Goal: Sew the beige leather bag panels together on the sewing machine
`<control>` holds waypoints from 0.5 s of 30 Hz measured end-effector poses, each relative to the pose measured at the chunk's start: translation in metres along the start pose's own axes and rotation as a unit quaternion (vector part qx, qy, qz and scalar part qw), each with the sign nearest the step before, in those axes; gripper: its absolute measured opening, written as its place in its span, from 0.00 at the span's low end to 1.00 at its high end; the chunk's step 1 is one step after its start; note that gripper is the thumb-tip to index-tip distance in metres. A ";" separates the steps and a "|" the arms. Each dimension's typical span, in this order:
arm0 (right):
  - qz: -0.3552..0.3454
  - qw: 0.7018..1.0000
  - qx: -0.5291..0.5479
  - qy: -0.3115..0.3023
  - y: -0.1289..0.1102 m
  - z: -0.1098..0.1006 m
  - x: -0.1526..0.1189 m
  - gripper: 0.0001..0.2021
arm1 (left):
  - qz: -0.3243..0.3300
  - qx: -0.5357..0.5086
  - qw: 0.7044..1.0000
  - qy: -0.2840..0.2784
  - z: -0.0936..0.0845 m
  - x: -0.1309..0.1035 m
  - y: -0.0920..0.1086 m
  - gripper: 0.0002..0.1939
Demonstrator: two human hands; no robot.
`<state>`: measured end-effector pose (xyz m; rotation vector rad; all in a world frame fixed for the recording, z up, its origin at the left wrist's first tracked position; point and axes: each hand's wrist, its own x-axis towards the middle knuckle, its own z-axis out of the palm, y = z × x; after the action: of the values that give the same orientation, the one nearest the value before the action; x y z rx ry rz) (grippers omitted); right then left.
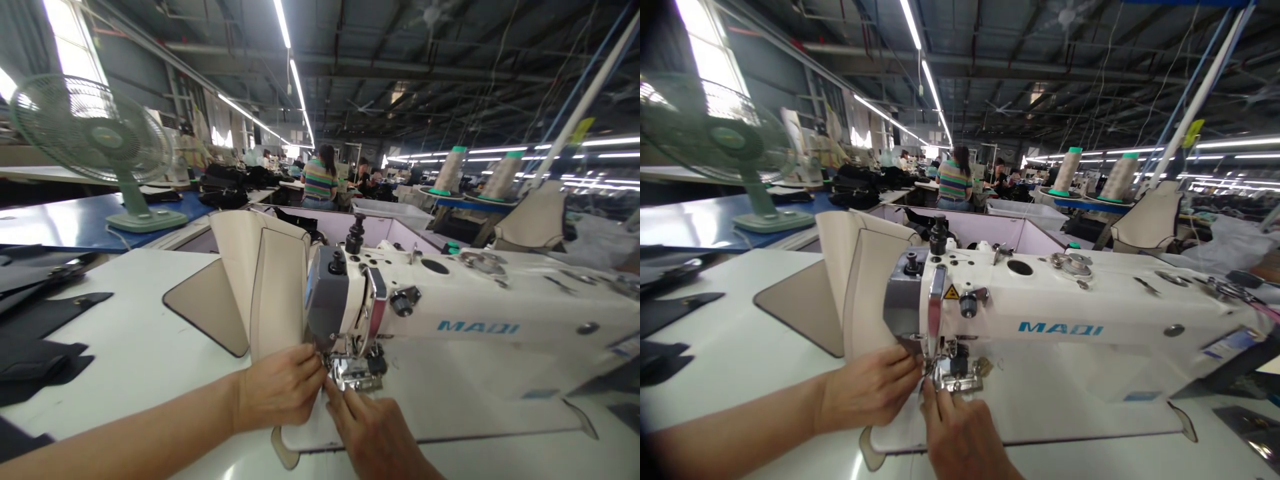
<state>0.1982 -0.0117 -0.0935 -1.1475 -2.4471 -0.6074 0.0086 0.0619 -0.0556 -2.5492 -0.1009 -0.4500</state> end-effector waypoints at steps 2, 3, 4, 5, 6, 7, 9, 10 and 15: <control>-0.002 1.000 0.001 -0.005 0.000 -0.002 0.001 0.18 | 0.001 -0.005 1.000 0.004 -0.001 0.001 -0.001 0.08; -0.004 1.000 0.001 -0.007 0.001 -0.003 0.001 0.18 | 0.001 -0.007 1.000 0.008 -0.001 0.001 -0.002 0.08; -0.007 1.000 0.000 -0.009 0.001 -0.003 0.001 0.19 | 0.000 -0.011 1.000 0.012 -0.002 0.001 -0.002 0.08; -0.014 1.000 0.000 -0.014 0.002 -0.003 0.001 0.20 | -0.001 -0.014 1.000 0.015 -0.002 0.001 -0.003 0.09; -0.022 1.000 -0.002 -0.016 0.004 -0.003 -0.001 0.21 | -0.002 -0.017 1.000 0.016 -0.003 0.001 -0.002 0.09; -0.032 0.999 -0.005 -0.015 0.005 -0.002 -0.002 0.22 | -0.004 -0.020 1.000 0.014 -0.004 0.001 -0.002 0.09; -0.058 0.998 -0.015 -0.001 0.010 0.001 -0.007 0.21 | -0.008 -0.024 1.000 0.008 -0.005 0.000 0.000 0.09; -0.069 0.997 -0.019 0.008 0.013 0.003 -0.010 0.21 | -0.009 -0.027 1.000 0.004 -0.005 0.000 0.000 0.10; -0.120 0.991 -0.047 0.029 0.026 0.009 -0.016 0.18 | -0.018 -0.036 0.999 0.000 -0.001 -0.002 -0.001 0.13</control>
<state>0.2273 -0.0020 -0.1036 -0.8606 -2.5493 -0.8224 0.0060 0.0621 -0.0556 -2.6217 -0.1322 -0.4752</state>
